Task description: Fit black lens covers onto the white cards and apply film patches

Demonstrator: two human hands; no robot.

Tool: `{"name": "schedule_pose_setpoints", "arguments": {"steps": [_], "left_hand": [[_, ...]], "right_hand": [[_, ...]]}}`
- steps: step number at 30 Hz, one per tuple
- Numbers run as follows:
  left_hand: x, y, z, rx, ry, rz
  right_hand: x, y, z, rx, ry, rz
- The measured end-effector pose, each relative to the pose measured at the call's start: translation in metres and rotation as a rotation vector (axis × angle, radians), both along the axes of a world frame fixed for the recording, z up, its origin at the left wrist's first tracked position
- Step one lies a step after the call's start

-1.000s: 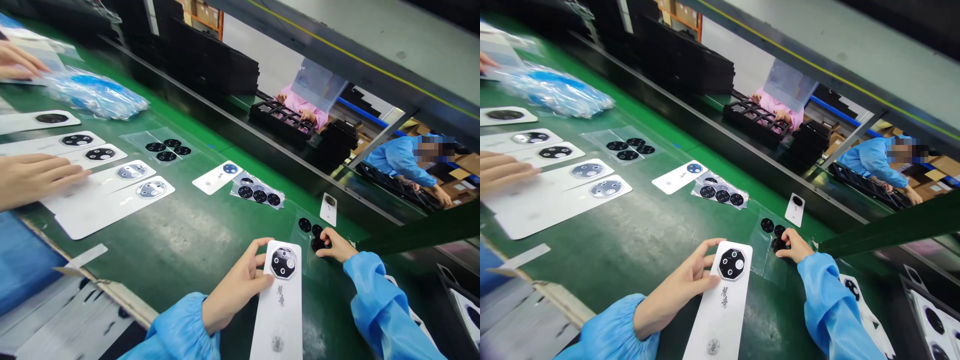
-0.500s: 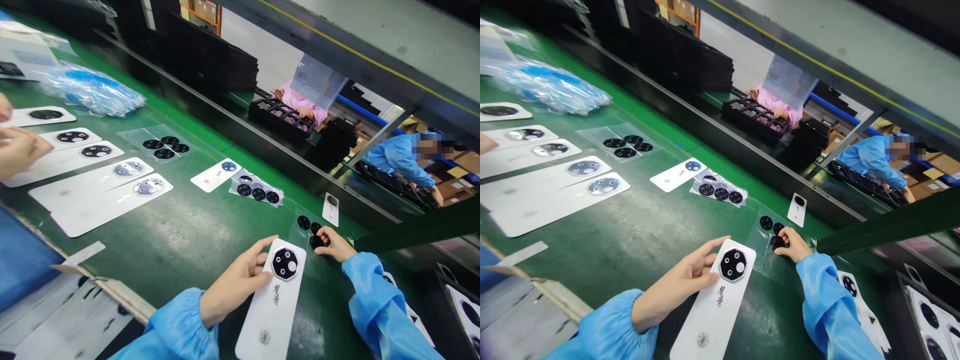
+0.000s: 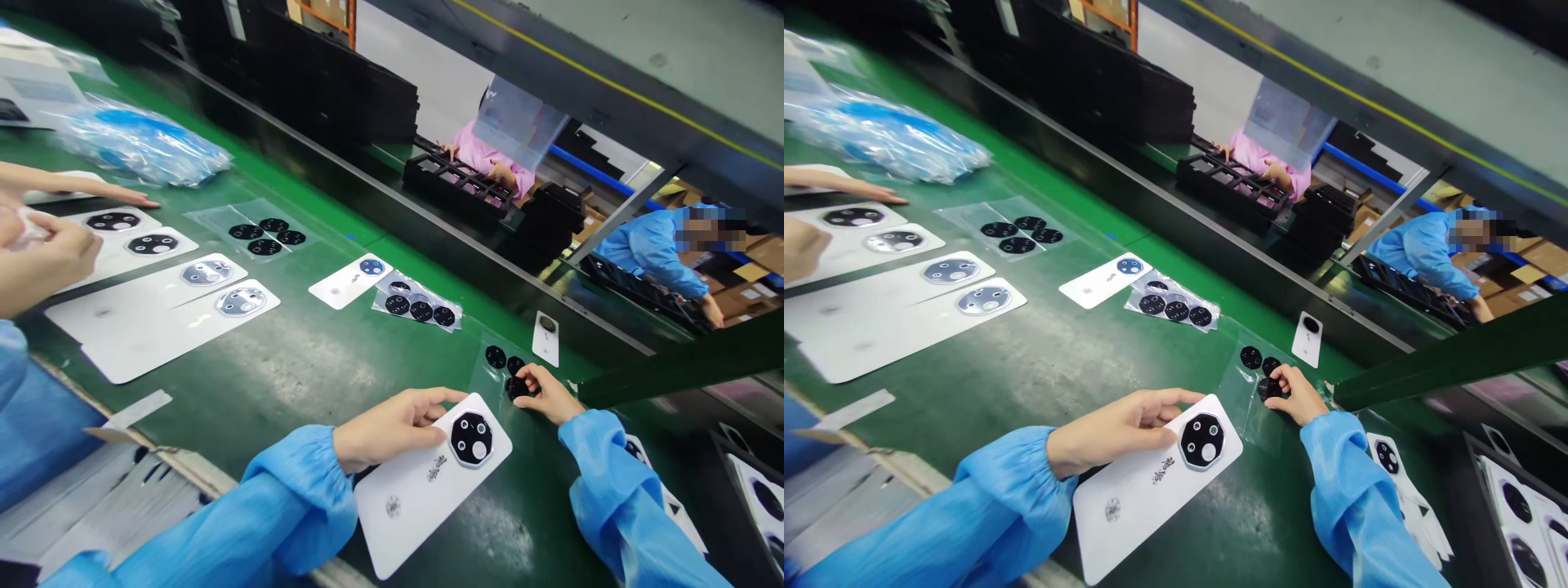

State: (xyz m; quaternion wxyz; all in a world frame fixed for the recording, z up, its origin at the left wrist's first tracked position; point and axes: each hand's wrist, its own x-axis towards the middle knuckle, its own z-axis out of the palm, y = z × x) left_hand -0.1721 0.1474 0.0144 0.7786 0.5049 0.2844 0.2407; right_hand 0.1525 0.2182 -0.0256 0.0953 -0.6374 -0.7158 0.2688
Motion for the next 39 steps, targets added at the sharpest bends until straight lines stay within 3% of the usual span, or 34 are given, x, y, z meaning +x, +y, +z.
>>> {"name": "schedule_pose_setpoints", "arguments": {"steps": [24, 27, 33, 39], "left_hand": [[0.0, -0.001, -0.001, -0.08, -0.045, 0.027], [0.003, -0.007, 0.0, -0.109, -0.095, 0.136], [0.01, -0.029, -0.007, -0.153, -0.178, 0.508], [0.009, -0.037, -0.02, -0.194, -0.192, 0.611]], "right_hand": [[0.003, -0.017, -0.005, 0.085, 0.023, -0.033], [0.002, -0.018, -0.005, 0.094, 0.014, -0.035], [0.002, -0.018, -0.002, 0.1, -0.008, -0.026], [-0.008, -0.025, 0.011, 0.091, -0.073, -0.052]]}}
